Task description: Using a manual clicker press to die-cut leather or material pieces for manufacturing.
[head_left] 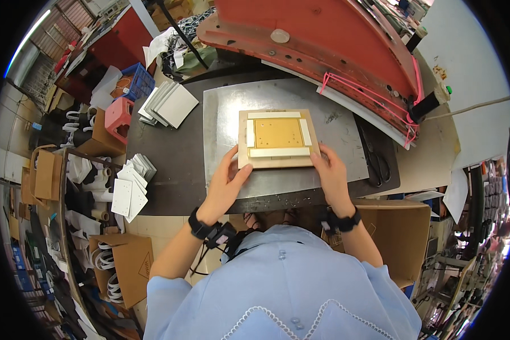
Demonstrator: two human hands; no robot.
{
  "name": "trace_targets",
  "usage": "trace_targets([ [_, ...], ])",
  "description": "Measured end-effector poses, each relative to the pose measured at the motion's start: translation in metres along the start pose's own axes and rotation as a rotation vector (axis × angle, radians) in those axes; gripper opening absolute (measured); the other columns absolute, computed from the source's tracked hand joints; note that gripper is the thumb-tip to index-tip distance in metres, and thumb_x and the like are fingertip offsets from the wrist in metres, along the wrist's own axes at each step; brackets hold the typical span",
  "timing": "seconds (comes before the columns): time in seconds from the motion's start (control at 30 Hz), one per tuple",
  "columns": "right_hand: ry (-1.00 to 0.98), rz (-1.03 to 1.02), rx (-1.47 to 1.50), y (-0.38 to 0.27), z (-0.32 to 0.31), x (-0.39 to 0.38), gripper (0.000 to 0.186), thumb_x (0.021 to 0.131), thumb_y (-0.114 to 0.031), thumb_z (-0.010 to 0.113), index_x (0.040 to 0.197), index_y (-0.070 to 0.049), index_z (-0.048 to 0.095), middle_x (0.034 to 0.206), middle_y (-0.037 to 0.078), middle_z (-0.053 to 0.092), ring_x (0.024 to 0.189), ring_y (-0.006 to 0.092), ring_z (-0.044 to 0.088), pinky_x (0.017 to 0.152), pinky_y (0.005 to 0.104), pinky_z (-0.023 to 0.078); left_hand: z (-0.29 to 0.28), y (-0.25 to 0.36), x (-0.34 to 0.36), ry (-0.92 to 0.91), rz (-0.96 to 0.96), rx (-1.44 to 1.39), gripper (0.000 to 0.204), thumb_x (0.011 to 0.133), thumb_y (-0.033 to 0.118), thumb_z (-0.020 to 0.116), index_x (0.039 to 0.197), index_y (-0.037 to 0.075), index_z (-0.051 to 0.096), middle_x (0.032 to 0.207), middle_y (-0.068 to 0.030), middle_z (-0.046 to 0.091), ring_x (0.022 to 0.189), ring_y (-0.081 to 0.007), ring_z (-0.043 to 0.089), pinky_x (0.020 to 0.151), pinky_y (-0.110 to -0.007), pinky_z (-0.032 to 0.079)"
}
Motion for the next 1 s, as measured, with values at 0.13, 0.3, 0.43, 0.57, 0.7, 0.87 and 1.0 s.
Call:
trace_targets([
  [0.13,-0.087,0.194,0.427,-0.011,0.001,-0.054,0.042,0.096,-0.008,0.06,0.133,0.008,0.047,0.129,0.016,0.059,0.111,0.016,0.06,0.091,0.0283,0.051,0.0,0.009,-0.053,0.037,-0.096,-0.352,0.067,0.096,0.012,0.061,0.151,0.006,0.023,0.117,-0.0162,0.065,0.096,-0.019,0.065,0.085,-0.033,0.053],
  [0.3,-0.338,0.417,0.47,0.003,-0.009,-0.095,0.051,0.096,-0.003,0.06,0.142,0.004,0.039,0.126,0.019,0.061,0.112,0.0162,0.059,0.095,0.0295,0.05,-0.006,-0.012,-0.108,-0.04,-0.334,-0.384,0.065,0.094,0.006,0.063,0.147,0.0,0.025,0.117,-0.0177,0.065,0.097,-0.021,0.066,0.086,-0.034,0.055],
  [0.43,-0.384,0.386,0.411,-0.002,-0.01,-0.116,0.056,0.096,-0.004,0.06,0.146,0.003,0.036,0.127,0.018,0.061,0.113,0.015,0.059,0.097,0.0292,0.049,-0.005,-0.03,-0.133,-0.163,-0.442,-0.353,0.051,0.097,0.007,0.059,0.141,-0.003,0.034,0.122,-0.017,0.063,0.1,-0.0212,0.067,0.087,-0.033,0.056],
  [0.57,-0.425,0.489,0.327,0.01,-0.009,-0.115,0.056,0.096,-0.006,0.06,0.145,0.005,0.037,0.129,0.016,0.06,0.113,0.0151,0.06,0.096,0.0279,0.049,-0.002,-0.049,-0.143,-0.189,-0.508,-0.341,0.041,0.1,0.011,0.056,0.135,-0.004,0.043,0.121,-0.0158,0.063,0.1,-0.0211,0.067,0.088,-0.033,0.056],
  [0.7,-0.412,0.419,0.332,0.004,-0.011,-0.124,0.053,0.095,-0.005,0.06,0.143,0.006,0.04,0.128,0.017,0.061,0.112,0.0159,0.06,0.096,0.028,0.049,0.002,-0.041,-0.15,-0.158,-0.499,-0.38,0.039,0.099,0.017,0.057,0.131,-0.003,0.049,0.118,-0.0144,0.065,0.097,-0.0206,0.068,0.088,-0.032,0.056],
  [0.87,-0.452,0.427,0.226,0.013,-0.013,-0.125,0.052,0.095,-0.005,0.06,0.142,0.006,0.041,0.127,0.017,0.062,0.113,0.0167,0.061,0.097,0.0288,0.05,0.005,-0.041,-0.157,-0.17,-0.582,-0.365,0.036,0.1,0.015,0.056,0.129,-0.006,0.049,0.117,-0.016,0.065,0.099,-0.0201,0.068,0.088,-0.031,0.056],
  [1.0,-0.446,0.459,0.309,0.016,-0.017,-0.116,0.053,0.095,-0.005,0.061,0.143,0.005,0.041,0.129,0.017,0.061,0.114,0.0166,0.06,0.098,0.0287,0.049,0.008,-0.045,-0.15,-0.162,-0.546,-0.393,0.038,0.1,0.015,0.057,0.13,-0.007,0.048,0.116,-0.016,0.065,0.097,-0.0198,0.069,0.086,-0.03,0.057],
])
Point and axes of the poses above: each hand's wrist, its own x-axis towards the middle knuckle, its own z-axis out of the palm, y = z × x, the point moved 4 cm from there along x, towards the middle knuckle
